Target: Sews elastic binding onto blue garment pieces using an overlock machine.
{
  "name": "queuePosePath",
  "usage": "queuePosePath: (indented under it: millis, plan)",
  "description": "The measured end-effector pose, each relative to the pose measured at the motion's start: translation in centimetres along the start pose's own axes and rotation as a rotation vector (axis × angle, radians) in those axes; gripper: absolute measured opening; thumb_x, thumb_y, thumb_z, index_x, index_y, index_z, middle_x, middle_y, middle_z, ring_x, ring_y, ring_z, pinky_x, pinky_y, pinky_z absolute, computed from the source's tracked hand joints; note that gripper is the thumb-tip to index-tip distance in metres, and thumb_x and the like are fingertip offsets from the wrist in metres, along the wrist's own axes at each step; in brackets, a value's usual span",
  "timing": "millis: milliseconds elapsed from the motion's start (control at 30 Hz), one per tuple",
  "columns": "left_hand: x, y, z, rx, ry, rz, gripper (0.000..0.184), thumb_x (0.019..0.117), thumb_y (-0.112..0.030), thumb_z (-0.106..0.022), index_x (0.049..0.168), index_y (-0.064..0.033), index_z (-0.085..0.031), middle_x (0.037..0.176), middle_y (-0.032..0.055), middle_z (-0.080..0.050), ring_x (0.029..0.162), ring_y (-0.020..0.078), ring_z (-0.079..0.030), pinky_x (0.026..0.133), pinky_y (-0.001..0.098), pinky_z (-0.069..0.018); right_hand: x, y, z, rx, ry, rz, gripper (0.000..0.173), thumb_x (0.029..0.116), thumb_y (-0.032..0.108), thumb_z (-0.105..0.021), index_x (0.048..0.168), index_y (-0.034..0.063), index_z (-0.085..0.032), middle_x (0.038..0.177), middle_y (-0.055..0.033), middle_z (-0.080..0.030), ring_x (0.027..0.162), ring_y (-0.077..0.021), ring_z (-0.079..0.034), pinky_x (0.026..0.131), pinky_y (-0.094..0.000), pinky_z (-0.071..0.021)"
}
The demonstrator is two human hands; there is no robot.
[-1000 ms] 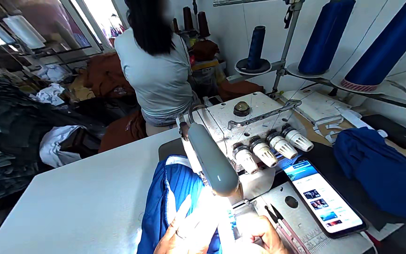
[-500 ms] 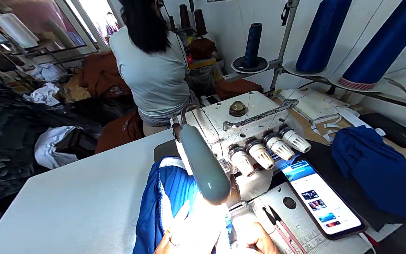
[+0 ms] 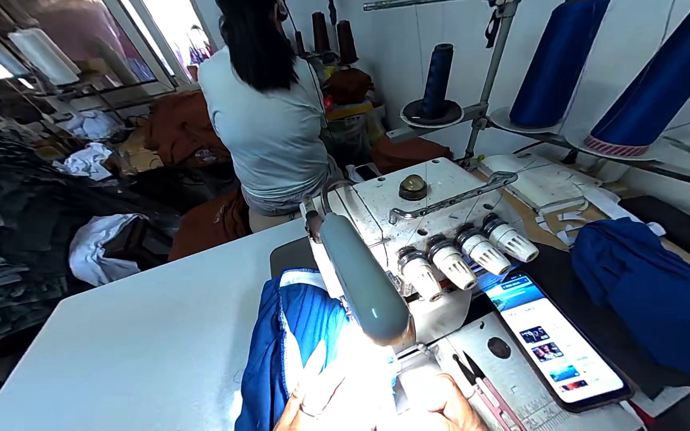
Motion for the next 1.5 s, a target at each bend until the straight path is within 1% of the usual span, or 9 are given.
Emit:
queuePosePath:
  millis: [233, 367, 567, 700, 867, 1000, 1133, 1267, 1500]
  plan:
    - [1.3, -0.7, 0.1, 0.11, 0.002, 0.008, 0.037, 0.0914, -0.004, -0.062, 0.127, -0.0049, -0.072, 0.133, 0.0224, -0.066, 0.122, 0.0419, -0.064, 0.106, 0.0531, -0.0469, 0.7, -0.3, 0.1, -0.055, -0.034, 0.006, 0.009, 0.0947, 0.008, -0.068, 0.088, 0.0028, -0.072, 0.094, -0.0091, -0.061, 0.103, -0.0128, -0.055, 0.098, -0.0239, -0.0411]
    - [1.4, -1.1, 0.2, 0.095, 0.028, 0.055, 0.039, 0.0909, -0.002, -0.062, 0.129, -0.0034, -0.071, 0.134, 0.027, -0.064, 0.125, 0.049, -0.06, 0.106, 0.0612, -0.0446, 1.0, -0.4, 0.4, -0.054, -0.029, 0.013, 0.008, 0.0945, 0.008, -0.069, 0.089, 0.0038, -0.073, 0.094, -0.0077, -0.06, 0.104, -0.0112, -0.055, 0.099, -0.023, -0.0406]
    - [1.4, -1.2, 0.2, 0.133, 0.056, 0.09, 0.041, 0.0941, -0.005, -0.059, 0.134, -0.0067, -0.069, 0.137, 0.0262, -0.062, 0.126, 0.0477, -0.059, 0.104, 0.055, -0.0468, 0.8, -0.5, 0.2, -0.025, -0.039, 0.009, 0.009, 0.0943, 0.006, -0.068, 0.087, 0.002, -0.071, 0.094, -0.008, -0.06, 0.104, -0.0108, -0.055, 0.099, -0.0218, -0.041]
    - [0.8, -0.6, 0.0, 0.055, 0.002, 0.071, 0.039, 0.0902, -0.001, -0.061, 0.128, -0.0021, -0.071, 0.132, 0.0274, -0.065, 0.121, 0.0479, -0.062, 0.104, 0.0567, -0.0468, 0.9, -0.6, 0.1, -0.024, -0.035, 0.017, 0.01, 0.0948, 0.007, -0.067, 0.088, 0.0018, -0.072, 0.093, -0.009, -0.06, 0.103, -0.0124, -0.055, 0.098, -0.023, -0.0408]
    - [0.6, -0.4, -0.2, 0.054, -0.064, 0.0, 0.029, 0.0916, -0.004, -0.063, 0.118, 0.0009, -0.074, 0.12, 0.0221, -0.072, 0.111, 0.038, -0.069, 0.097, 0.0469, -0.0517, 1.4, -0.6, 0.0, -0.029, -0.036, 0.014, 0.009, 0.0935, 0.006, -0.069, 0.088, 0.0012, -0.073, 0.093, -0.0095, -0.061, 0.102, -0.0119, -0.056, 0.097, -0.0216, -0.0415]
    - [0.2, -0.3, 0.2, 0.117, -0.037, 0.016, 0.022, 0.0887, -0.007, -0.065, 0.104, 0.0037, -0.077, 0.101, 0.0242, -0.075, 0.095, 0.0434, -0.072, 0.089, 0.0522, -0.0546, 2.2, -0.4, 0.3, 0.012, -0.044, 0.023, 0.006, 0.0924, 0.004, -0.071, 0.092, -0.0002, -0.075, 0.095, -0.0103, -0.063, 0.1, -0.0083, -0.059, 0.092, -0.0174, -0.0477]
    - [0.6, -0.3, 0.7, 0.079, 0.003, 0.006, 0.027, 0.0921, -0.007, -0.064, 0.115, 0.0007, -0.076, 0.116, 0.023, -0.073, 0.111, 0.0429, -0.069, 0.097, 0.052, -0.0519, 3.3, -0.9, 1.6, -0.091, -0.078, 0.112, 0.009, 0.0947, 0.005, -0.067, 0.103, 0.0025, -0.067, 0.102, -0.0085, -0.063, 0.099, -0.0045, -0.062, 0.088, -0.0153, -0.0525]
    - [0.8, -0.4, 0.9, 0.065, 0.021, 0.034, 0.04, 0.0955, -0.032, -0.065, 0.12, -0.0024, -0.075, 0.124, 0.0198, -0.072, 0.124, 0.0412, -0.062, 0.109, 0.0547, -0.0428, 3.4, -0.6, 1.4, -0.11, -0.052, 0.133, 0.006, 0.0925, 0.001, -0.068, 0.098, -0.0009, -0.069, 0.101, -0.0117, -0.063, 0.098, -0.0073, -0.062, 0.089, -0.0168, -0.0531]
    - [1.2, -0.5, 1.9, 0.005, 0.071, -0.006, 0.073, 0.0898, -0.065, -0.059, 0.124, -0.0019, -0.072, 0.126, 0.0185, -0.071, 0.126, 0.0376, -0.061, 0.117, 0.0603, -0.0295, 2.6, -0.8, 0.8, -0.212, 0.039, 0.206, 0.008, 0.0966, 0.016, -0.071, 0.101, 0.0126, -0.077, 0.104, -0.0083, -0.064, 0.108, -0.0133, -0.058, 0.1, -0.0252, -0.044]
Point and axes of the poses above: each hand's wrist, its own x-axis towards the middle knuckle, its own z-axis out of the back of the hand, y = z × x, the point moved 1 cm from there along x, towards the middle knuckle
